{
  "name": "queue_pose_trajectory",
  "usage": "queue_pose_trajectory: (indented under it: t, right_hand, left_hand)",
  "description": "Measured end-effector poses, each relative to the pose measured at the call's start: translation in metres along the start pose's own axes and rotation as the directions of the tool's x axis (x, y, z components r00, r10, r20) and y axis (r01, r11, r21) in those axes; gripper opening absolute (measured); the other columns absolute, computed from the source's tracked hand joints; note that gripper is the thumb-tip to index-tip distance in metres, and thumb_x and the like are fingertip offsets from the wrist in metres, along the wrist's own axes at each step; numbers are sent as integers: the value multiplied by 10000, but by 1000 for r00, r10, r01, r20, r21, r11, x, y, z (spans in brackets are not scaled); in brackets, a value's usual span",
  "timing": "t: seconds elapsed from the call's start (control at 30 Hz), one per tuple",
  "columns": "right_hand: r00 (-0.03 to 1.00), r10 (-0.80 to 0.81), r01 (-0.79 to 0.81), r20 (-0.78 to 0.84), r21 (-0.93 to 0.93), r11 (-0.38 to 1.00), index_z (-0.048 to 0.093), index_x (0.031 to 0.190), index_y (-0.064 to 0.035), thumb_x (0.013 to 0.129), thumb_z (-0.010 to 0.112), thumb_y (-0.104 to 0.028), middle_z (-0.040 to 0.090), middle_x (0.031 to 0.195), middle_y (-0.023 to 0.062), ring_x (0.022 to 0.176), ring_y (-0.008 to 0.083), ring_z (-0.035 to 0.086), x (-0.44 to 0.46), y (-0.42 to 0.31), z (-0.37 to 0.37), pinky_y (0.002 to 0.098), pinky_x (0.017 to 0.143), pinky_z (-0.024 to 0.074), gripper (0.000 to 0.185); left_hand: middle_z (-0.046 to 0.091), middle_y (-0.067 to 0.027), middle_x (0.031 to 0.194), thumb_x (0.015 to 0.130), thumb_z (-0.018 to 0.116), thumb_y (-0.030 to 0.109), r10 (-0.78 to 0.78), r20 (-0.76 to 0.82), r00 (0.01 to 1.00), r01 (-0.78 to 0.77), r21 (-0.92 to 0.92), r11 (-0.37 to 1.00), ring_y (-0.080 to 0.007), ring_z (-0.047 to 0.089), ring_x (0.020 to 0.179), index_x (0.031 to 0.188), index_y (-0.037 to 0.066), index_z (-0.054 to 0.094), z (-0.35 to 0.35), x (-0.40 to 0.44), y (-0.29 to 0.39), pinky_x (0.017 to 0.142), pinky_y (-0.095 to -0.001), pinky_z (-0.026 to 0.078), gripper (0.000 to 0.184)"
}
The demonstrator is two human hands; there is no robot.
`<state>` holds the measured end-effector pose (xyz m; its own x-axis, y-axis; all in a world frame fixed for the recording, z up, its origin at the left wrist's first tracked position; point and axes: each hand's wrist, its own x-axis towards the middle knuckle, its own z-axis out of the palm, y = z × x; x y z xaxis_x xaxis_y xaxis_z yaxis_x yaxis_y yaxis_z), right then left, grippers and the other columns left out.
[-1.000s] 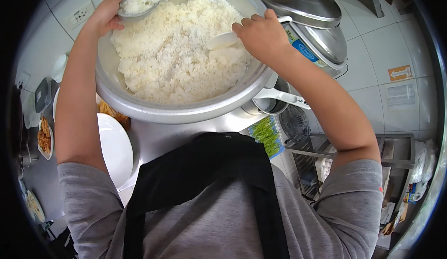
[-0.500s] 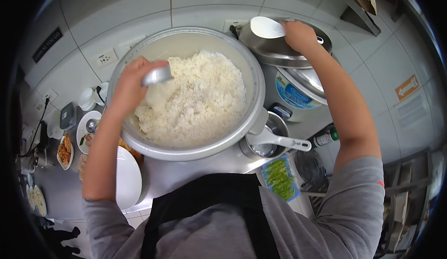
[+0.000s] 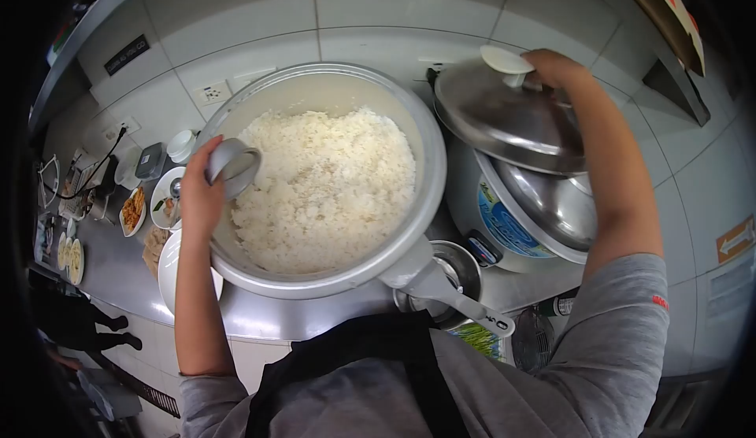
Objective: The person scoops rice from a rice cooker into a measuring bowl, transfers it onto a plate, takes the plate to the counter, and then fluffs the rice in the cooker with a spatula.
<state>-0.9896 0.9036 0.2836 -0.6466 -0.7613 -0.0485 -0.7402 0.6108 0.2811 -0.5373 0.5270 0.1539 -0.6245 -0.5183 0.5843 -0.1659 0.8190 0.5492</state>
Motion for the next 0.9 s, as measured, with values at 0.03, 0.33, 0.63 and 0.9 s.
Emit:
queue_pose_trajectory:
  t: [0.03,0.33,0.63,0.9]
  right_hand:
    - [1000,13,-13,5,6,1000,551,1132,-51,805,594,-45,620,1015,167,947,321,584,-6,8,-5,389,827,465,329]
    - [952,22,-12,-305,35,999,531,1033,-47,865,577,-133,618,879,168,791,309,586,-127,101,-39,374,706,451,194]
    - [782,546,-607,-302,-168,777,616,916,-22,843,509,-225,643,917,226,879,394,614,-310,128,-60,464,767,479,240]
    - [762,597,-620,-249,-19,784,653,903,-49,798,531,-258,646,896,224,838,383,622,-422,178,14,463,736,485,264]
  left_hand:
    - [588,-167,1078,710,528,-111,9,11,1000,-9,-4,1000,-333,577,996,1197,113,560,0,0,-1,843,-348,450,536]
    - [600,-189,1136,787,522,-60,-132,51,990,129,56,990,-303,570,1081,1218,63,532,3,5,-1,920,-332,414,448]
    - [563,-177,1196,699,416,-105,-154,96,983,144,105,984,-313,528,1129,1263,66,497,5,15,-57,972,-360,381,595]
    - [521,-166,1277,849,480,-57,-31,-36,999,36,150,988,-308,508,1162,1295,96,478,-3,8,-37,984,-375,382,472]
